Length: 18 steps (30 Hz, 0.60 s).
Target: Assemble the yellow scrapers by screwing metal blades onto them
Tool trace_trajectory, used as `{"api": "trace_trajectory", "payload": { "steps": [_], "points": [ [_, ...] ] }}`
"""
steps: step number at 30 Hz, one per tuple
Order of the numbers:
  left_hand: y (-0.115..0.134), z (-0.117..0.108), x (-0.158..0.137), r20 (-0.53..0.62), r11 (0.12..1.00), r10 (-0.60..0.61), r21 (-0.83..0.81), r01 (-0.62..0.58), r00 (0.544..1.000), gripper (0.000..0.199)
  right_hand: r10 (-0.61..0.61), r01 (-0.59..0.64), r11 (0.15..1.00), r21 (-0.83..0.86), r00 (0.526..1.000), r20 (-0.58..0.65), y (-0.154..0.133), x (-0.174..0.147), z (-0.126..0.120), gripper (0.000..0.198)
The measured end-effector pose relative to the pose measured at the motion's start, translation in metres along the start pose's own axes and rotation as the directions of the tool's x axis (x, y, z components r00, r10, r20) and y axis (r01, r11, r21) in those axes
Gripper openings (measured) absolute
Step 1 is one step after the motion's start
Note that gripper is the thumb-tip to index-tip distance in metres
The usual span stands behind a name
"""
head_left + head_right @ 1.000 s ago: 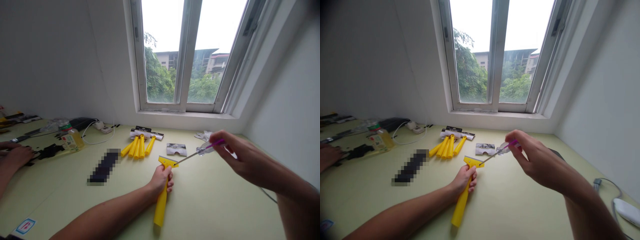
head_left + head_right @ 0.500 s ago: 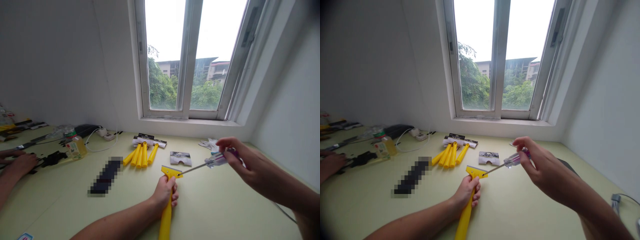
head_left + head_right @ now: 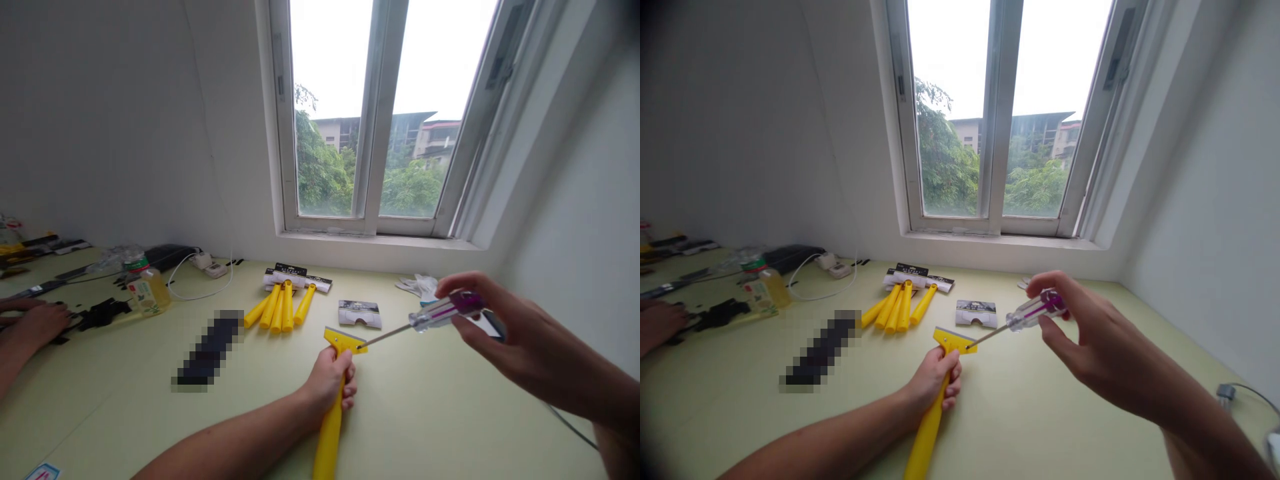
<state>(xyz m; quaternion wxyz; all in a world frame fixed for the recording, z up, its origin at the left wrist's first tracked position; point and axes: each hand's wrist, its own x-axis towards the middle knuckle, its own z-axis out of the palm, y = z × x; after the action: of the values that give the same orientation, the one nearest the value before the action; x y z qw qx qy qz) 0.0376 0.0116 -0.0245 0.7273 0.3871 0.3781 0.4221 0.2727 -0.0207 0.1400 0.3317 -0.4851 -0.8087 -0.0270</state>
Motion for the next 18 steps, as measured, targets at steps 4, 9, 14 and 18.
{"api": "trace_trajectory", "payload": {
  "steps": [4, 9, 14, 18],
  "points": [
    [0.002, -0.001, -0.001, -0.013, 1.000, -0.008, 0.000, 0.008, 1.000, 0.035, 0.122, -0.128, 0.990, -0.055, 0.987, -0.101, -0.014, 0.007, 0.012, 0.029],
    [0.001, -0.002, 0.000, -0.009, 1.000, -0.001, 0.002, 0.001, 1.000, 0.032, 0.264, -0.303, 0.876, -0.375, 0.952, -0.154, -0.005, 0.008, 0.012, 0.035],
    [0.000, -0.003, 0.000, 0.001, 1.000, 0.000, 0.006, 0.000, 1.000, 0.030, 0.067, -0.068, 0.994, -0.089, 0.998, -0.016, -0.011, 0.001, 0.000, 0.028],
    [-0.001, -0.002, 0.000, -0.016, 1.000, -0.002, 0.019, 0.002, 1.000, 0.029, 0.119, -0.126, 0.987, -0.102, 0.990, -0.079, -0.017, 0.005, 0.005, 0.027]
  ]
}}
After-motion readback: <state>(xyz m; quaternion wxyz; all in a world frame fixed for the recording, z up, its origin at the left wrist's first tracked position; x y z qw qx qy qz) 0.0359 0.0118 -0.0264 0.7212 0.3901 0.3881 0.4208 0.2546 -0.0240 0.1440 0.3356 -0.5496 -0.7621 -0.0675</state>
